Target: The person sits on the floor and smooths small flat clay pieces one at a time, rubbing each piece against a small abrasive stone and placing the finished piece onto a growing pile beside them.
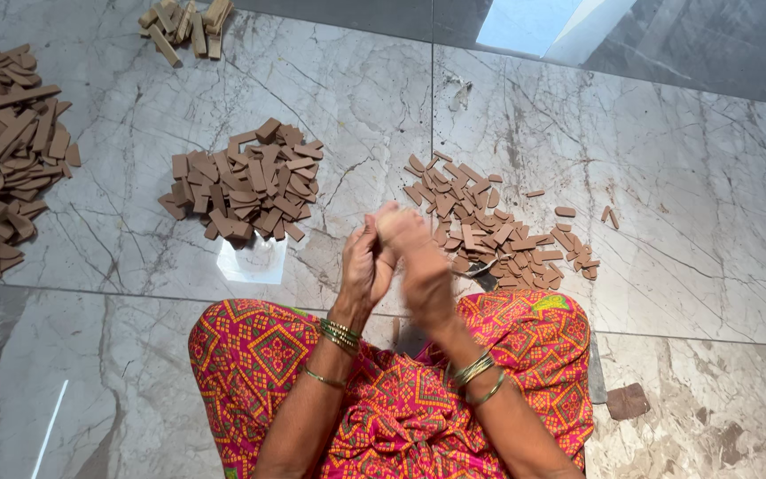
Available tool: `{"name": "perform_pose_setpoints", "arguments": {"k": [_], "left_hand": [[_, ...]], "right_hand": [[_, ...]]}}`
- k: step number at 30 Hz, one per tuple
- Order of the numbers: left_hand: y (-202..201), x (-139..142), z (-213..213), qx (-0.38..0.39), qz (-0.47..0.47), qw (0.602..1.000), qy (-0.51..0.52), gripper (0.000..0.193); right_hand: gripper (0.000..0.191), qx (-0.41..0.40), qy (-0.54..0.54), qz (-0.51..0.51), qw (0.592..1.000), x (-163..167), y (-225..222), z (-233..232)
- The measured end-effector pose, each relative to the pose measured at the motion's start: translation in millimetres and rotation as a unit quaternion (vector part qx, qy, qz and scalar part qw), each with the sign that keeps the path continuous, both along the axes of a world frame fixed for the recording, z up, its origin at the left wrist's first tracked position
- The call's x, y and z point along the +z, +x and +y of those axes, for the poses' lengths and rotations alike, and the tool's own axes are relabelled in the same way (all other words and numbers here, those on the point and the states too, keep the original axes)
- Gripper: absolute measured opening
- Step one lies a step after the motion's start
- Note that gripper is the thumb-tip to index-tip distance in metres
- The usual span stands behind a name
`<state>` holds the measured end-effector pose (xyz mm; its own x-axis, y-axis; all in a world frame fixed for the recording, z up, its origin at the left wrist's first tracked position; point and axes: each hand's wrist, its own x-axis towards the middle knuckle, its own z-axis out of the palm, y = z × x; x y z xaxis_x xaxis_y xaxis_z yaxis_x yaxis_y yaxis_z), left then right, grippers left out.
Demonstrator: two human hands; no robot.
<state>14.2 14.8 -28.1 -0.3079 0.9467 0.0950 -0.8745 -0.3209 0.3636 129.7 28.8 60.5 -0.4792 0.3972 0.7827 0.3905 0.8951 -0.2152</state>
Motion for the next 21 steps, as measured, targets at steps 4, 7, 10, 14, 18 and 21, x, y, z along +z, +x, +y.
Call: {"name": "perform_pose_setpoints", "arguments": {"k": [4, 7, 10, 14, 18, 21], "left_hand": [[8, 17, -11, -0.037, -0.095, 0.994, 0.043, 0.082], [10, 28, -14, -0.034, -0.057, 0.996, 0.055, 0.087], [9, 34, -18, -0.06, -0.134, 0.984, 0.104, 0.083], [15, 36, -21, -0.063, -0.106, 0.99, 0.062, 0.088], [13, 35, -23, -0.076, -0.078, 0.991, 0.081, 0.103], [12, 35, -24, -0.07, -0.072, 0.99, 0.095, 0.101]], "right_hand": [[0.032, 0.042, -0.13, -0.051, 0.989, -21, -7, 0], [0.037, 0.04, -0.155, -0.018, 0.987, -30, -5, 6], [0.042, 0.128, -0.076, -0.022, 0.989, -25, 2, 9], [0.042, 0.044, -0.087, -0.023, 0.995, -19, 3, 7], [0.045, 0.051, -0.131, -0.051, 0.989, -26, 3, 7], [0.037, 0.044, -0.162, -0.061, 0.984, -29, 6, 10]]}}
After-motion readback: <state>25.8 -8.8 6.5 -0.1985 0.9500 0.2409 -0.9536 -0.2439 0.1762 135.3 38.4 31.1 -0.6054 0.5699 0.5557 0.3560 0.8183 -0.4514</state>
